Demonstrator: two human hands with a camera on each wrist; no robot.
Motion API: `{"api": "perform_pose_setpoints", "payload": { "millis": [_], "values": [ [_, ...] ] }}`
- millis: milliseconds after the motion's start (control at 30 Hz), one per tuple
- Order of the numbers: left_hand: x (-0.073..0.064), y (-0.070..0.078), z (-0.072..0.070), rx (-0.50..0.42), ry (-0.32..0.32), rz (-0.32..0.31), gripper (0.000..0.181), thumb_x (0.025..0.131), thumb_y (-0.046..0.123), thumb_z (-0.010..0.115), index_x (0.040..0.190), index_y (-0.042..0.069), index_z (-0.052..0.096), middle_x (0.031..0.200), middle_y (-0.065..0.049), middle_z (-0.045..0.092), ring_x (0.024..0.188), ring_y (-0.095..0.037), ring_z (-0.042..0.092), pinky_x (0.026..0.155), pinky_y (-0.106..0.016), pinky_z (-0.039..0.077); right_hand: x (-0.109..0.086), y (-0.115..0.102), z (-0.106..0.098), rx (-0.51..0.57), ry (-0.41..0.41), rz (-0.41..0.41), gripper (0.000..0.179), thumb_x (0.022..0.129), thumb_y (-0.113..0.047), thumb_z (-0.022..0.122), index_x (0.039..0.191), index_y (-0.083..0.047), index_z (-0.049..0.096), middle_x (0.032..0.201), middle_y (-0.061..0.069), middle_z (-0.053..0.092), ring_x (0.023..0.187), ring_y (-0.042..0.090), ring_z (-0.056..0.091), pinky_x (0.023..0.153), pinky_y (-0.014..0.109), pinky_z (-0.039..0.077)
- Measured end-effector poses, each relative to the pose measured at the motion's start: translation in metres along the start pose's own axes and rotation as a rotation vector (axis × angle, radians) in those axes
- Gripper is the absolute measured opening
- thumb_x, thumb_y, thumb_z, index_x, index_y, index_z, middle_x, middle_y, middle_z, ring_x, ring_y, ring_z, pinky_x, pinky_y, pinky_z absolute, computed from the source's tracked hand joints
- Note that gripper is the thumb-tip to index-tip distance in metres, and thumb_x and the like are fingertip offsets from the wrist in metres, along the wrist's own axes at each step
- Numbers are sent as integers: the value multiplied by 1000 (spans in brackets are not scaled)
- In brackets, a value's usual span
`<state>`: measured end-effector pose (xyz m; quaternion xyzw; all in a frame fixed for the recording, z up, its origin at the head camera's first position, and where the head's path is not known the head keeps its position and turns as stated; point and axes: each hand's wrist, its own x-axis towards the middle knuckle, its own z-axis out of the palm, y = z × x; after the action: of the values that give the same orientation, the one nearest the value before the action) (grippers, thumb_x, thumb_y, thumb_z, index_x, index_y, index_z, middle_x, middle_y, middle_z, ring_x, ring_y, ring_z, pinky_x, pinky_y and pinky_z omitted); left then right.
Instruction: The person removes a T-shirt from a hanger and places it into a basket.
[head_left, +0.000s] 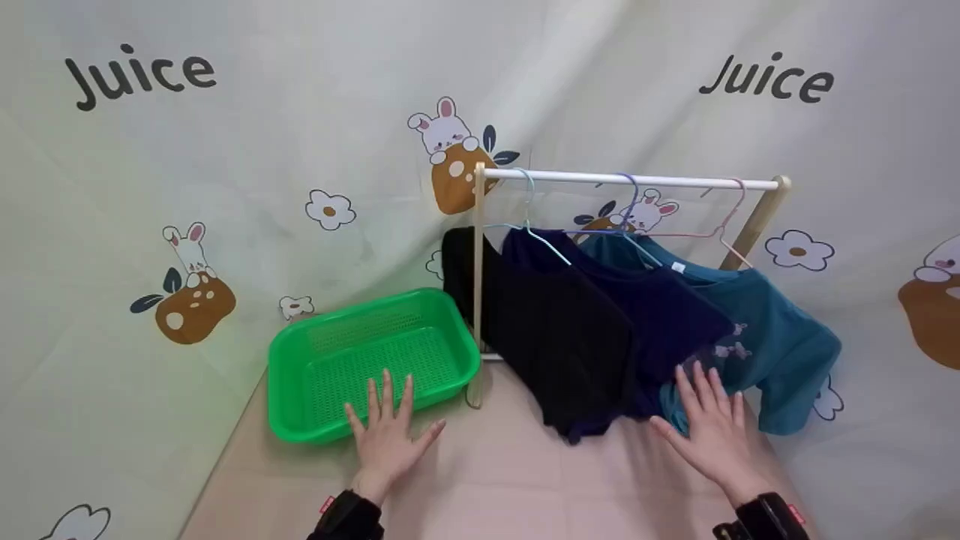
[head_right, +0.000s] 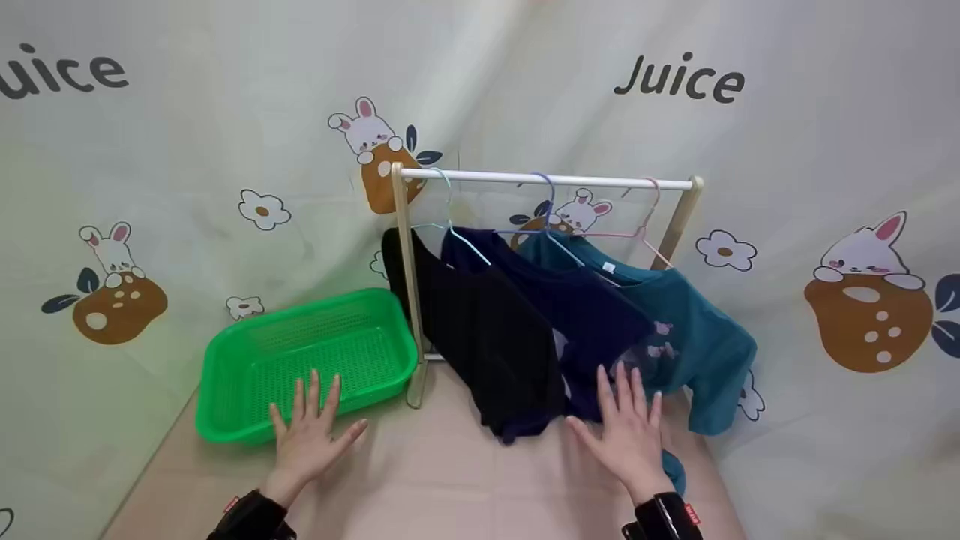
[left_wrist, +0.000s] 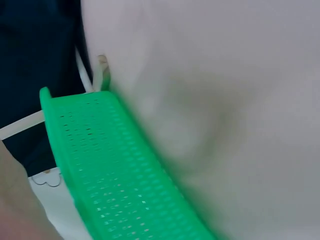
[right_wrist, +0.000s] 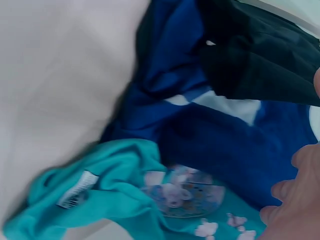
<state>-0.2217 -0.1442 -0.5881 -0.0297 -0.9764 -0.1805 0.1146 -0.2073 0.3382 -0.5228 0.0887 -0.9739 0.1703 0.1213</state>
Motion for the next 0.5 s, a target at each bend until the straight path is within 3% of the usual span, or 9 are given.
{"api": "perform_pose_setpoints", "payload": {
  "millis": [267, 500],
  "values": [
    [10, 11, -25, -19, -11, 33, 97, 86, 75, 51, 158, 15, 25, 163, -20, 7, 148, -44, -1, 105, -65, -21, 18, -16, -21, 59, 112, -102, 81, 92, -47, 66, 153, -5, 34, 156, 23, 31, 144, 42, 22, 116, 61, 2],
    [17, 21, -46, -27, -41, 41, 101, 83, 79, 50, 159, 18, 21, 164, -17, 5, 148, -42, -2, 105, -66, -20, 41, -35, -39, 94, 143, -195, 79, 92, -41, 69, 153, -4, 34, 155, 22, 34, 142, 42, 28, 118, 53, 12]
  ]
}}
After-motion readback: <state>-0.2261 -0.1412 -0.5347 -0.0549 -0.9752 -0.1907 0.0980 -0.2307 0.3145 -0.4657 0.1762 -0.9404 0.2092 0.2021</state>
